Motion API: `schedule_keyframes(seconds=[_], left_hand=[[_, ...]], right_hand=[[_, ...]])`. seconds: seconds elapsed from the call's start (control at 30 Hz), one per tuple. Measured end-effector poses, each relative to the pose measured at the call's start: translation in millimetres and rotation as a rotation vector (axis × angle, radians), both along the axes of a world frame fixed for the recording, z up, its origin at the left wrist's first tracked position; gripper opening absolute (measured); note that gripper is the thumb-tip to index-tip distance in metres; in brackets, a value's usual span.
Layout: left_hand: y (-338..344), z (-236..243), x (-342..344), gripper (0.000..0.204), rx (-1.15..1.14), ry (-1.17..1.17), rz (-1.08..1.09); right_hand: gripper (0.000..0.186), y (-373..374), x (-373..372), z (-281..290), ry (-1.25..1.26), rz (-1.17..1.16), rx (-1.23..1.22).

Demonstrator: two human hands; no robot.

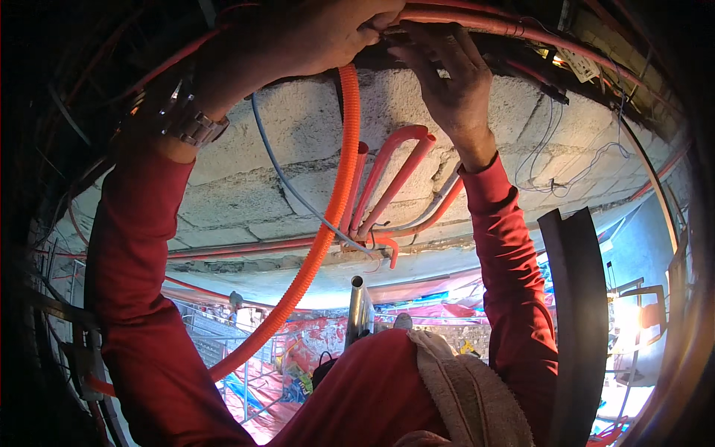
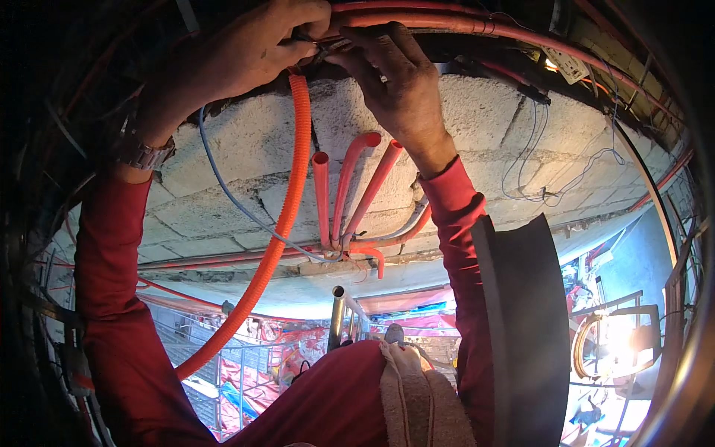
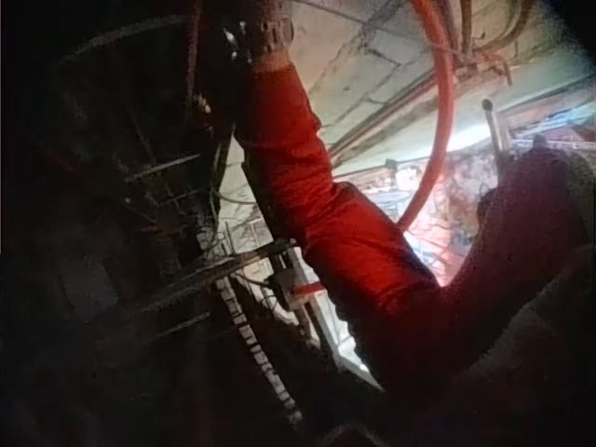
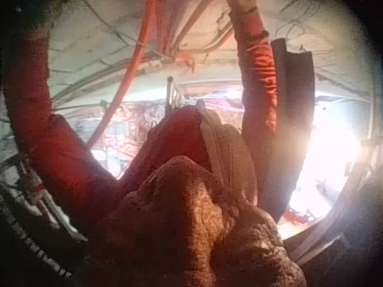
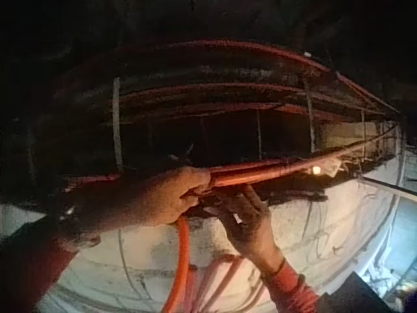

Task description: The person connects wires into a junction box and uses pliers to strip and twist electrical cables while working on a ceiling installation.

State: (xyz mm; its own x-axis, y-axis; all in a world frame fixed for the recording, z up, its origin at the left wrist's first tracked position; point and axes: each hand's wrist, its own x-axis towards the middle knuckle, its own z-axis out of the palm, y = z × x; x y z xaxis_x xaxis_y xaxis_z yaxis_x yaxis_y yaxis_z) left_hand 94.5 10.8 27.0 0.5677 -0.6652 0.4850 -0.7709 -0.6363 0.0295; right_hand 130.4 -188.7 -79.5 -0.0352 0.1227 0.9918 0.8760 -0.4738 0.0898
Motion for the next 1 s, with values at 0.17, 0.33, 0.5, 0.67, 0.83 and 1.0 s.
schedule_keyframes(seconds=[0.17, 0.33, 0.5, 0.67, 0.83, 1.0], left_hand=[[-12.1, 38.8, -40.9, 0.02, 0.218, 0.195, 0.1], [0.6, 31.8, -39.6, 0.017, 0.319, 0.082, -0.012], [7.8, 6.7, -24.3, 0.015, 0.1, -0.037, -0.133], [1.1, 10.6, -19.8, 0.016, 0.2, 0.053, -0.012], [7.7, -1.2, -11.5, 0.012, 0.171, -0.284, -0.25], [5.0, 0.9, -11.6, 0.014, 0.166, -0.062, -0.094]], right_hand=[[0.025, -3.1, 19.3, -7.1, 0.032, 0.067, -0.049], [0.021, 6.2, 5.0, -1.9, 0.044, 0.14, 0.044], [0.02, 10.1, -3.9, -6.1, 0.119, 0.15, 0.072], [0.02, 12.5, 15.1, -11.0, 0.106, 0.231, 0.115], [0.022, 13.0, 13.0, -8.0, 0.103, 0.247, 0.119], [0.026, 9.0, 11.7, -3.7, 0.027, 0.2, 0.083]])
